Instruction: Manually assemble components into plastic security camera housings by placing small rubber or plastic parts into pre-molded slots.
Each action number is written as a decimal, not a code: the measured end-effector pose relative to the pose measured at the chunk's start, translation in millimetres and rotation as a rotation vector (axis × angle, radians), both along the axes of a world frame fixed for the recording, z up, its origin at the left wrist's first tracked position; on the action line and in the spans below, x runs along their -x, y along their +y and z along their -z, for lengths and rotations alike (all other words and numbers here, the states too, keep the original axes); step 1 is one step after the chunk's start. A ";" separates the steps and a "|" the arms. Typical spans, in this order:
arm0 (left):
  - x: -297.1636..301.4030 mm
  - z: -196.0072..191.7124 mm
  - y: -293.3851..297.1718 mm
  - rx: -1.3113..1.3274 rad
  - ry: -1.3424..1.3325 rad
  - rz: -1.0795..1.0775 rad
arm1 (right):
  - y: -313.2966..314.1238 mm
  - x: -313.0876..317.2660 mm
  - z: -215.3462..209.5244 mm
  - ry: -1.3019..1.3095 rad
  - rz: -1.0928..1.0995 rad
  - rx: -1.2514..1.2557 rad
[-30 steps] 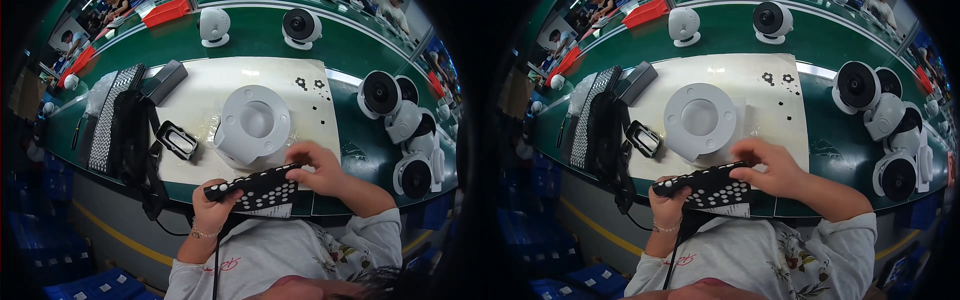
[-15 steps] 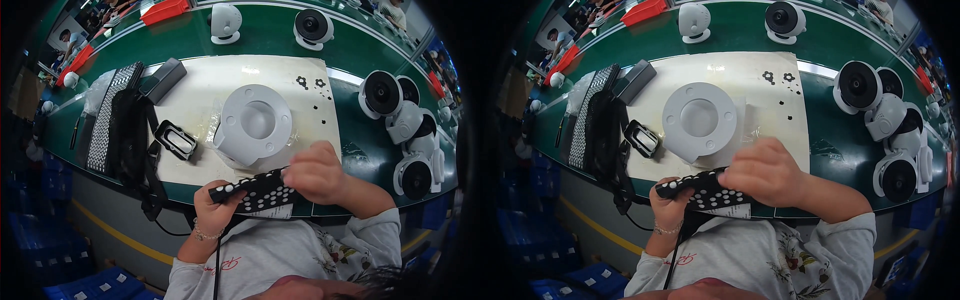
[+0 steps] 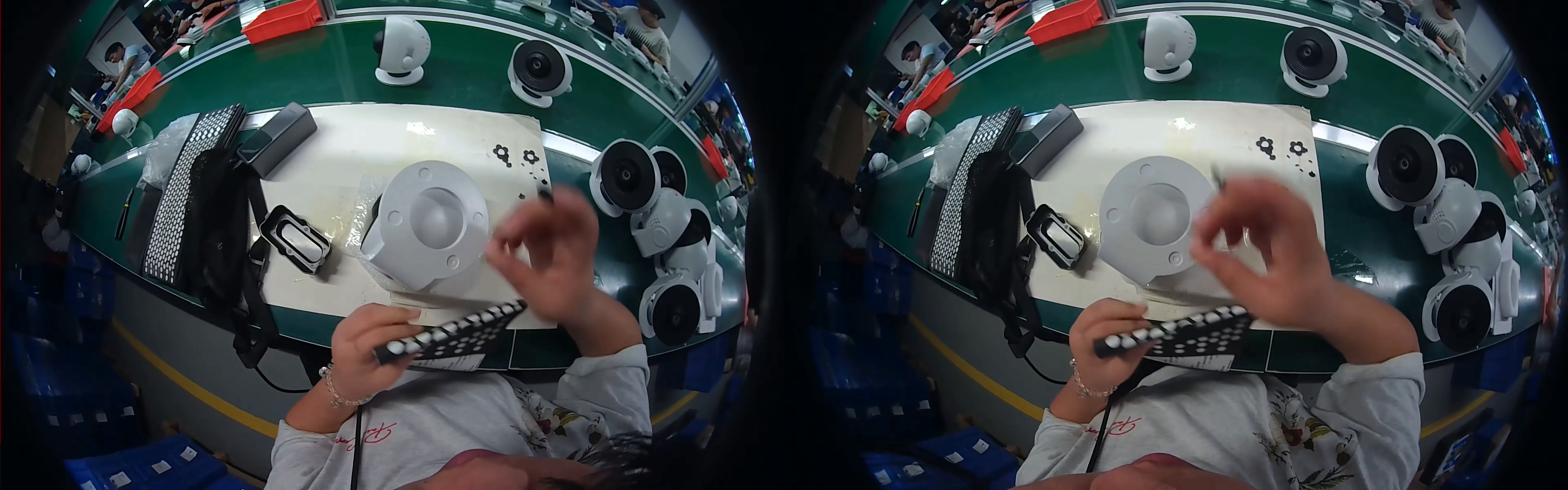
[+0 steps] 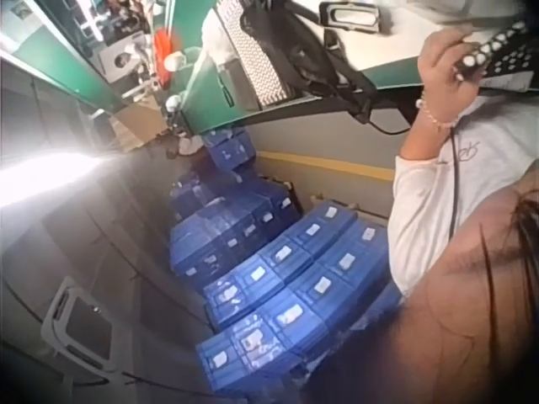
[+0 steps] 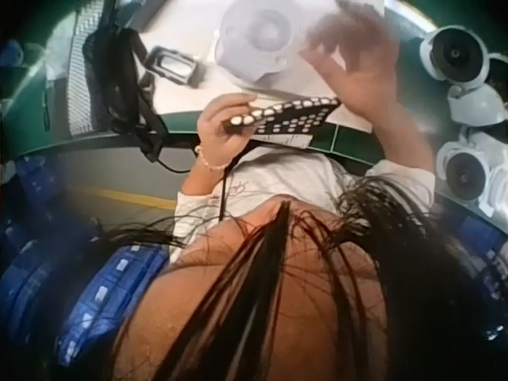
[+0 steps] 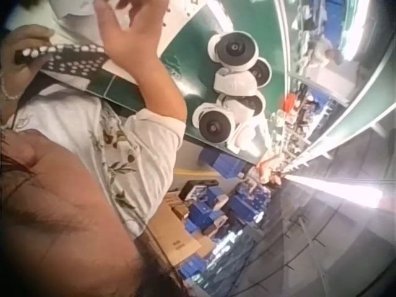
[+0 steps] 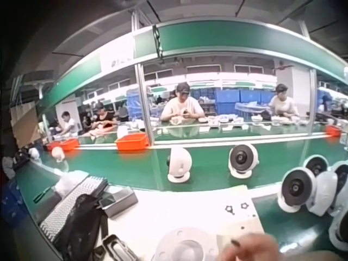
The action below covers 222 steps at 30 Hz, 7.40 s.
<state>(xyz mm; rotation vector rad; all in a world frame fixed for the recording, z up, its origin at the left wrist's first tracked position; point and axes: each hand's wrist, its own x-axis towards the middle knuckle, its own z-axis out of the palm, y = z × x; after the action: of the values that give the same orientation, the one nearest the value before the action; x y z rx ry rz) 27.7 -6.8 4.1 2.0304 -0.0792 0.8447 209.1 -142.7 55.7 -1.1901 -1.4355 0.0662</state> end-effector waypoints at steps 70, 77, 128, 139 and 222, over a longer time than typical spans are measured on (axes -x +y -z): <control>-21.5 24.6 2.2 -0.106 -0.102 0.003 | 7.7 12.8 3.0 -0.111 0.147 0.464; -22.6 28.7 -0.5 -0.138 -0.100 -0.066 | -3.8 13.9 16.2 -0.650 0.404 0.309; -15.0 32.3 1.1 -0.154 -0.035 -0.009 | 108.4 -195.8 60.8 -0.968 0.934 0.366; -14.6 26.3 6.4 -0.121 0.034 -0.015 | 86.0 -254.5 57.8 -0.366 1.144 1.295; -7.6 19.8 -4.6 0.048 -0.072 0.006 | 13.0 1.0 6.8 -0.016 0.146 -0.068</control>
<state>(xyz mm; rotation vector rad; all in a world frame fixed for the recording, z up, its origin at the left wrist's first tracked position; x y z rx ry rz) 35.2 -11.4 -15.7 1.9543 -0.1043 0.9078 208.0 -129.7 48.9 -1.2384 -1.3504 -0.0931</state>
